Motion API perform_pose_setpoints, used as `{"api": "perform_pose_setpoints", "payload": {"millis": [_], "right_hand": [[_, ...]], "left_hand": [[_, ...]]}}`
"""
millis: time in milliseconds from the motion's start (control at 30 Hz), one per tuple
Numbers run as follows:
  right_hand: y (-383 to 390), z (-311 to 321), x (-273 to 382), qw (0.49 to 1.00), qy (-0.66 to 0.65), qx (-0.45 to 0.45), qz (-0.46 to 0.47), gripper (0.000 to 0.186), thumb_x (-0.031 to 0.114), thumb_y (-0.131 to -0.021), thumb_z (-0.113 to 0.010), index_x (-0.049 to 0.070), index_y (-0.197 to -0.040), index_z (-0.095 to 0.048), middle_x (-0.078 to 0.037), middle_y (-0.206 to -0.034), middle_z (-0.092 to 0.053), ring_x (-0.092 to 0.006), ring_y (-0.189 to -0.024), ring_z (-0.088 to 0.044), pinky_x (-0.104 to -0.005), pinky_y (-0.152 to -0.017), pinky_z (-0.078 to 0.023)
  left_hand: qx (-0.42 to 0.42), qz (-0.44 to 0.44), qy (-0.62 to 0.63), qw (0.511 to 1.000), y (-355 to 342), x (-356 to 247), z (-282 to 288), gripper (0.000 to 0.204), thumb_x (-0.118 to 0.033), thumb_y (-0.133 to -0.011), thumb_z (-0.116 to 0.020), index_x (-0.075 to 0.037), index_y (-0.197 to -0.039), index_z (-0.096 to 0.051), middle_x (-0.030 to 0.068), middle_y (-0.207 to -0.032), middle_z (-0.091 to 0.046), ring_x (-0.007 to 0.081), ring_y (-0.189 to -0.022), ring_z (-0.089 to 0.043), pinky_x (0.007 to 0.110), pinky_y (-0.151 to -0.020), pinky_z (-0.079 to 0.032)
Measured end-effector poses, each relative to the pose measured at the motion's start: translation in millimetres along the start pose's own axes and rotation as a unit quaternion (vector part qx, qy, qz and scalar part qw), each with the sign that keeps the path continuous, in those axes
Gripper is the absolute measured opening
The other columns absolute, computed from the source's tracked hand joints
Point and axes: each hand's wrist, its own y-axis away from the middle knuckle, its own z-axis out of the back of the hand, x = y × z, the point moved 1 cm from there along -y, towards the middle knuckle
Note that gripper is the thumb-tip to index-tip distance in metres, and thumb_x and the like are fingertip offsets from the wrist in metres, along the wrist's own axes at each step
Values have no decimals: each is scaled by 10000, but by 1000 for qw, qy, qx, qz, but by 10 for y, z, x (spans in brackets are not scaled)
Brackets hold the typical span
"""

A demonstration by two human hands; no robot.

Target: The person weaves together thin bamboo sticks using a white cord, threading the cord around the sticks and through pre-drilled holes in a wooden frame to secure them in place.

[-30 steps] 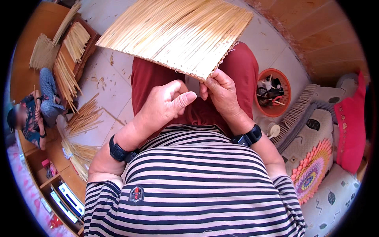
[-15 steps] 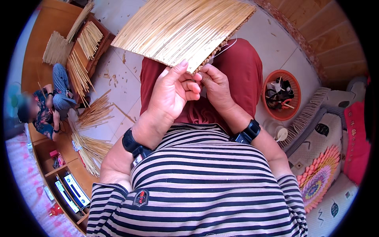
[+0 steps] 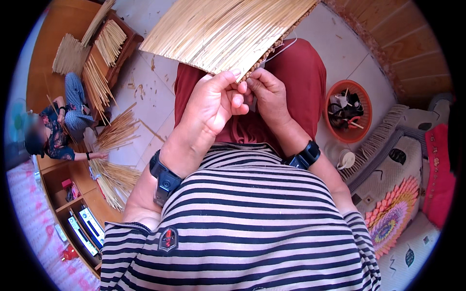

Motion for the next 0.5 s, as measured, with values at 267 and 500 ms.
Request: {"api": "perform_pose_setpoints", "payload": {"millis": [267, 500], "right_hand": [[-33, -18, -1, 1000, 10, 18, -8, 90, 45, -967, -582, 40, -891, -630, 13, -721, -592, -45, -610, -529, -191, -542, -440], [-56, 1, 16, 1000, 7, -8, 3, 74, 60, -974, -574, 25, -921, -612, 6, -806, -624, -55, -655, -574, -203, -591, -482]], "left_hand": [[0, -20, -28, 999, -9, -4, 74, 219, -175, -963, -586, 21, -1059, -607, 72, -773, -658, 115, -528, -603, 416, -626, -625], [-15, 10, 17, 1000, -52, -6, 19, 209, -170, -972, -598, -1, -1094, -603, 77, -796, -664, 125, -572, -625, 408, -643, -625]]}}
